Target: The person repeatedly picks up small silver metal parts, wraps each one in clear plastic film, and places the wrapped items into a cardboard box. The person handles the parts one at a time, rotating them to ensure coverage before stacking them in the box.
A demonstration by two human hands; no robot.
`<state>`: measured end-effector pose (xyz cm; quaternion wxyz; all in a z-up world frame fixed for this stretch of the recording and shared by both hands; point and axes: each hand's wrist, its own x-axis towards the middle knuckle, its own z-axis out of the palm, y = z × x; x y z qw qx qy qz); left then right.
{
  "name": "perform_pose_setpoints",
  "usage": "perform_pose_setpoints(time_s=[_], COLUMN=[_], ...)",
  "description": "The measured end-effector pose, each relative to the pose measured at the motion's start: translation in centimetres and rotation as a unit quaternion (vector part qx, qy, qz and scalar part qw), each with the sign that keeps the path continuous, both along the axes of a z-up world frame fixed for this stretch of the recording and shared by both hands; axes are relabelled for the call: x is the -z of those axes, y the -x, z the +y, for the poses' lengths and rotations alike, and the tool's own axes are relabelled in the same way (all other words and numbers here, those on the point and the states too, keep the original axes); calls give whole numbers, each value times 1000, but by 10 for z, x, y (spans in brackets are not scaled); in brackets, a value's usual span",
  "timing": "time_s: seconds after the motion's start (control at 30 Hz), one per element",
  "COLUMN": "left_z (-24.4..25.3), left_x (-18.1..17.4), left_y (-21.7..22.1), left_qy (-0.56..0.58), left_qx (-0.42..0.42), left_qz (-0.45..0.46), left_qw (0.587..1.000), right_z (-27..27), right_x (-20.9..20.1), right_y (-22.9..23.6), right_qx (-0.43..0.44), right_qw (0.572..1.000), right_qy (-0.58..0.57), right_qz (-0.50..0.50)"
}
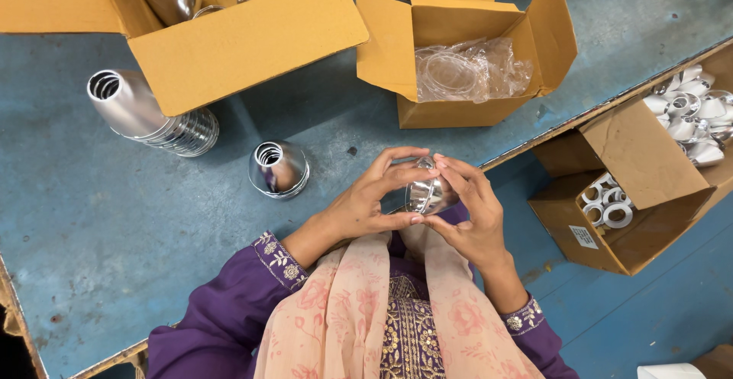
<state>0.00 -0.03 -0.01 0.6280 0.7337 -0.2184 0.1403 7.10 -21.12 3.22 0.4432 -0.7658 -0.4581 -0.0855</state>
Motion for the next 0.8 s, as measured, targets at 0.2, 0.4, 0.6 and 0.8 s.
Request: perform_pose_setpoints(time_s=[0.2,0.4,0.6,0.8], left_z=[1,0,1,-12], left_x=[1,-3,-9,-3], left_y=[-1,0,2,5], left_qy=[-3,31,-72,-231], left_qx=[-1,5,-96,-212], left_qz=[-4,43,-56,-162], left_qw=[1000,999,991,936], right_z=[1,1,5,31], right_x=[0,-2,5,37], right_y=[1,3,8,20], right_qx=[0,5,-183,-32], right_qw=[1000,999,888,920], right_qy=[-3,5,-174,-197], right_qz=[3,40,385,339])
